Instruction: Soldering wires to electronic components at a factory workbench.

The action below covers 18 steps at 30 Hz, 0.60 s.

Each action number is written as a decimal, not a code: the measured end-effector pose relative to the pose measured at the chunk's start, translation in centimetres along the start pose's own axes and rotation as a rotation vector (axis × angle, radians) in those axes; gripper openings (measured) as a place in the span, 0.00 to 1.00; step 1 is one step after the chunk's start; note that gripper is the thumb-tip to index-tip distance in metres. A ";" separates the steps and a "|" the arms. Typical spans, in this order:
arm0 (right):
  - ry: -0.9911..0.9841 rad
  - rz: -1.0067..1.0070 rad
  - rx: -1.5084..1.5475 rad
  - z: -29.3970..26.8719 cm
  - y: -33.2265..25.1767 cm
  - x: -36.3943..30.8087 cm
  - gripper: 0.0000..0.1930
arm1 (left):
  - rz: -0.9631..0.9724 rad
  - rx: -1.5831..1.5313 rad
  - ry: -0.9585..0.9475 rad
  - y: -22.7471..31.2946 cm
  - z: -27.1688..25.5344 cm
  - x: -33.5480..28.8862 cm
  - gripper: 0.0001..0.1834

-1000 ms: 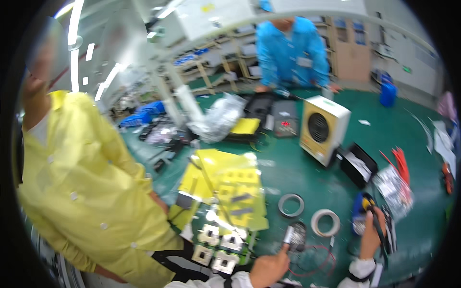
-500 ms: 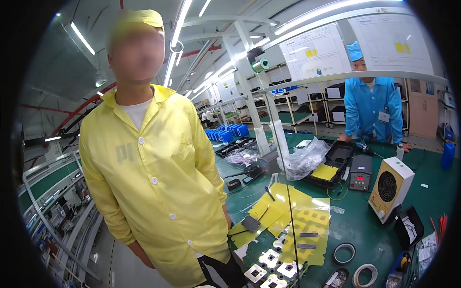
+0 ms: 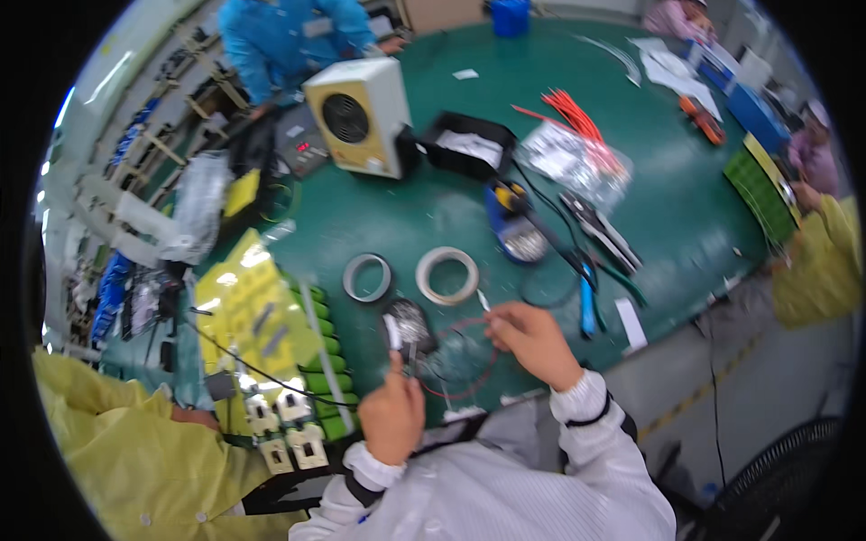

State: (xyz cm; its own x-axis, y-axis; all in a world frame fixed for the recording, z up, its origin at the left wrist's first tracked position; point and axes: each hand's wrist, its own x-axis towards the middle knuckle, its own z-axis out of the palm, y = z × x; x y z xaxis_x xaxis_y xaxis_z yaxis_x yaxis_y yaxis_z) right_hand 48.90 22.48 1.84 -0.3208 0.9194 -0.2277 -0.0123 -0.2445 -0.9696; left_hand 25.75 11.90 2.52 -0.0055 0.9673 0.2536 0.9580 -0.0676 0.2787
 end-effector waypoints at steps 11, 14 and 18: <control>0.318 0.092 -0.144 -4.9 1.8 -4.8 0.10 | 0.000 -0.082 -0.003 1.5 0.9 -0.4 0.24; 0.457 0.016 -0.204 -5.5 3.2 -4.3 0.09 | 0.002 -0.083 -0.011 1.4 0.8 -0.2 0.24; 0.549 0.006 -0.316 -5.2 4.3 -3.5 0.08 | -0.011 -0.069 -0.017 1.1 0.7 -0.4 0.24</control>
State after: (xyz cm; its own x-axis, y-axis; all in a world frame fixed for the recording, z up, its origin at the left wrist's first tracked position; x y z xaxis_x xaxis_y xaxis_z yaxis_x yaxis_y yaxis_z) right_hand 54.90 19.79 -2.01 0.2134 0.9629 -0.1650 0.2948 -0.2245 -0.9288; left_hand 27.04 11.64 2.06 -0.0103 0.9720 0.2346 0.9359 -0.0732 0.3445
